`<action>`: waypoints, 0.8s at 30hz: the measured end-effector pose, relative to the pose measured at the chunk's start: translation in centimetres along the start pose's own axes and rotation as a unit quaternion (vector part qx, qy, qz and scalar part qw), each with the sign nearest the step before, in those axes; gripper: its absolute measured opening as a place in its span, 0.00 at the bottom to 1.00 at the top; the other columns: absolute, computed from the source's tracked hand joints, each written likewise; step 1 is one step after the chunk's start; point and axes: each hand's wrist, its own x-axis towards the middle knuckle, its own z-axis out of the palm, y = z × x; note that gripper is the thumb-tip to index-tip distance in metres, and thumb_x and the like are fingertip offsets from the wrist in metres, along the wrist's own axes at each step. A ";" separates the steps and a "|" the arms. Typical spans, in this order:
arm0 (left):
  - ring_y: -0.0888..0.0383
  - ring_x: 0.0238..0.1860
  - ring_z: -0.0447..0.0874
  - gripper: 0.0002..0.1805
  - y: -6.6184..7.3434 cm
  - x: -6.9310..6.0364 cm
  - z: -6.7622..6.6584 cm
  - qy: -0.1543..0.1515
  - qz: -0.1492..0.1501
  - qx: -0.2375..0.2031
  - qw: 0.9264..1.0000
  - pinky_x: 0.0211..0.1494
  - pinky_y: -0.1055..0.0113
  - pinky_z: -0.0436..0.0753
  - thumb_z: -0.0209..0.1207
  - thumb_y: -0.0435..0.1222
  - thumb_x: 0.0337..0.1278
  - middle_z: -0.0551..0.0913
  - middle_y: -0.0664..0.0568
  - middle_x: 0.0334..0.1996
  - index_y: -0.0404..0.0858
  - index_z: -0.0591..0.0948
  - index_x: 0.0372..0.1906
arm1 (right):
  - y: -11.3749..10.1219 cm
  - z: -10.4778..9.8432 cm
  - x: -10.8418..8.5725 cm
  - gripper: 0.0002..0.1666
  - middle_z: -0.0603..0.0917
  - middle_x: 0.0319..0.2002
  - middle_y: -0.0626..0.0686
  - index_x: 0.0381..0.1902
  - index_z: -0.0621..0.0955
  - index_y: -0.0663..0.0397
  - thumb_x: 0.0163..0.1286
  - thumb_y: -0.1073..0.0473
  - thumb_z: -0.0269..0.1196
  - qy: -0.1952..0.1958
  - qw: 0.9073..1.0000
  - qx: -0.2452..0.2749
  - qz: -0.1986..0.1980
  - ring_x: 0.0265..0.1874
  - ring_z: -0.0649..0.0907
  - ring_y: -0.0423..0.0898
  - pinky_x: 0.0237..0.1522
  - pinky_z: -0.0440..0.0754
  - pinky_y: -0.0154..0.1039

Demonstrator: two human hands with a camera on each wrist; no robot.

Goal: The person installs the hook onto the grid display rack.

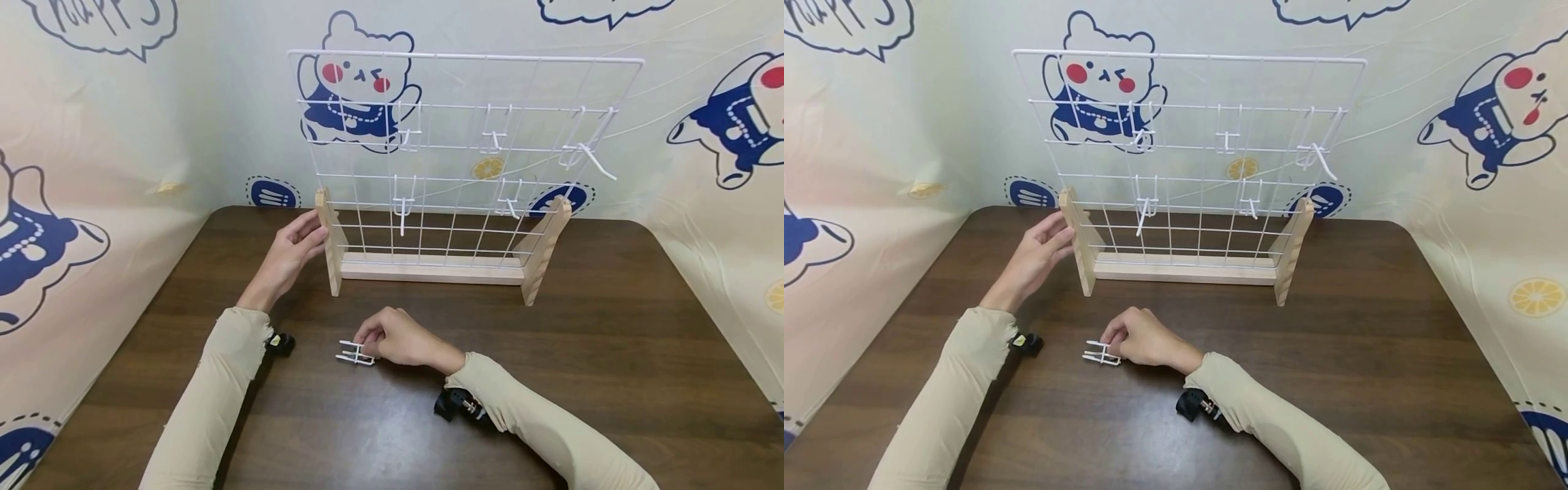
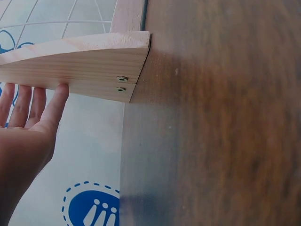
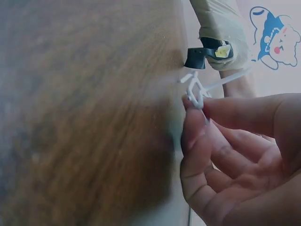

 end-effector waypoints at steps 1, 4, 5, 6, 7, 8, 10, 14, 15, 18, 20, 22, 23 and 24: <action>0.51 0.64 0.73 0.31 0.0 0.0 0.0 0.001 0.000 -0.001 1.000 0.60 0.67 0.80 0.58 0.35 0.70 0.68 0.37 0.68 0.37 0.65 0.74 | 0.0 -0.1 0.0 0.08 0.85 0.23 0.47 0.34 0.88 0.56 0.61 0.72 0.66 0.006 1.000 0.004 -0.001 0.23 0.77 0.35 0.27 0.75 0.26; 0.52 0.63 0.73 0.30 -0.1 0.0 0.1 0.001 0.002 -0.003 1.000 0.60 0.67 0.80 0.58 0.35 0.70 0.68 0.37 0.68 0.37 0.65 0.74 | -0.2 -0.3 0.0 0.07 0.86 0.24 0.49 0.33 0.88 0.56 0.62 0.71 0.67 0.019 0.999 0.025 0.005 0.23 0.80 0.39 0.25 0.77 0.27; 0.52 0.63 0.73 0.30 -0.1 0.0 0.1 0.001 0.002 -0.004 1.000 0.60 0.67 0.80 0.58 0.35 0.70 0.68 0.37 0.68 0.37 0.65 0.74 | -0.2 -0.4 0.0 0.06 0.86 0.25 0.50 0.33 0.87 0.56 0.62 0.71 0.67 0.021 0.999 0.037 0.009 0.23 0.82 0.42 0.25 0.78 0.28; 0.52 0.63 0.73 0.30 -0.1 0.0 0.1 0.001 0.003 -0.004 1.000 0.60 0.67 0.80 0.58 0.34 0.70 0.68 0.37 0.68 0.37 0.65 0.73 | -0.3 -0.5 0.0 0.05 0.86 0.25 0.51 0.33 0.86 0.57 0.62 0.71 0.67 0.021 0.999 0.048 0.015 0.23 0.83 0.44 0.25 0.80 0.30; 0.52 0.63 0.73 0.30 -0.1 0.0 0.1 0.001 0.003 -0.004 1.000 0.60 0.67 0.80 0.58 0.34 0.70 0.68 0.37 0.68 0.37 0.66 0.73 | -0.3 -0.6 0.0 0.05 0.87 0.26 0.52 0.33 0.86 0.57 0.62 0.71 0.67 0.020 0.998 0.062 0.020 0.24 0.84 0.48 0.25 0.82 0.32; 0.52 0.63 0.73 0.30 -0.1 0.0 0.1 0.001 0.003 -0.003 1.000 0.60 0.67 0.80 0.58 0.35 0.70 0.68 0.37 0.67 0.37 0.66 0.73 | -0.3 -0.6 0.0 0.04 0.87 0.26 0.53 0.33 0.85 0.58 0.62 0.71 0.67 0.019 0.997 0.076 0.025 0.25 0.85 0.51 0.25 0.84 0.35; 0.52 0.63 0.73 0.30 -0.1 0.0 0.0 0.001 0.004 -0.003 1.000 0.60 0.66 0.80 0.58 0.35 0.70 0.69 0.37 0.67 0.37 0.66 0.73 | -0.3 -0.8 0.1 0.03 0.86 0.27 0.55 0.34 0.84 0.60 0.63 0.71 0.66 0.016 0.994 0.101 0.034 0.26 0.86 0.55 0.25 0.86 0.42; 0.52 0.63 0.73 0.30 -0.2 0.1 -0.1 -0.001 0.006 -0.004 1.000 0.60 0.67 0.80 0.58 0.35 0.70 0.69 0.37 0.67 0.37 0.66 0.73 | -0.3 -1.1 0.1 0.02 0.86 0.28 0.59 0.35 0.82 0.63 0.64 0.70 0.66 0.011 0.990 0.131 0.042 0.28 0.86 0.59 0.26 0.87 0.50; 0.52 0.63 0.74 0.30 -0.3 0.1 -0.1 -0.001 0.007 -0.004 1.000 0.60 0.67 0.80 0.58 0.35 0.70 0.69 0.37 0.67 0.37 0.66 0.73 | -0.3 -1.2 0.1 0.02 0.86 0.29 0.59 0.35 0.82 0.64 0.65 0.70 0.66 0.010 0.990 0.135 0.043 0.29 0.86 0.60 0.26 0.87 0.50; 0.52 0.62 0.74 0.29 -0.3 0.1 -0.1 -0.002 0.007 -0.005 1.000 0.60 0.67 0.80 0.58 0.34 0.70 0.69 0.38 0.67 0.37 0.66 0.73 | -0.2 -1.2 0.2 0.02 0.86 0.29 0.61 0.35 0.81 0.64 0.66 0.70 0.66 0.007 0.988 0.150 0.044 0.29 0.87 0.60 0.26 0.87 0.50; 0.52 0.62 0.74 0.29 -0.3 0.1 -0.1 -0.001 0.006 -0.004 1.000 0.60 0.67 0.80 0.58 0.35 0.70 0.69 0.38 0.67 0.37 0.66 0.73 | -0.2 -1.3 0.2 0.02 0.86 0.29 0.62 0.35 0.81 0.65 0.66 0.70 0.65 0.003 0.986 0.161 0.045 0.29 0.87 0.61 0.26 0.87 0.50; 0.53 0.63 0.74 0.30 -0.3 0.1 -0.1 -0.001 0.005 -0.003 1.000 0.60 0.67 0.80 0.58 0.35 0.70 0.69 0.38 0.67 0.37 0.66 0.73 | -0.2 -1.4 0.2 0.03 0.86 0.30 0.64 0.36 0.80 0.66 0.67 0.70 0.65 -0.005 0.983 0.180 0.043 0.29 0.87 0.61 0.27 0.87 0.52; 0.53 0.63 0.74 0.30 -0.3 0.1 -0.1 -0.001 0.005 -0.004 1.000 0.60 0.67 0.80 0.58 0.34 0.70 0.69 0.38 0.67 0.37 0.66 0.73 | -0.2 -1.4 0.2 0.03 0.86 0.31 0.65 0.37 0.80 0.67 0.67 0.71 0.64 -0.010 0.980 0.194 0.042 0.29 0.87 0.61 0.29 0.87 0.52; 0.53 0.63 0.74 0.30 -0.3 0.1 -0.1 -0.002 0.005 -0.004 1.000 0.60 0.67 0.80 0.58 0.34 0.70 0.69 0.38 0.67 0.37 0.66 0.73 | -0.2 -1.5 0.2 0.03 0.86 0.32 0.66 0.37 0.79 0.68 0.67 0.72 0.64 -0.015 0.977 0.209 0.041 0.30 0.88 0.61 0.30 0.88 0.54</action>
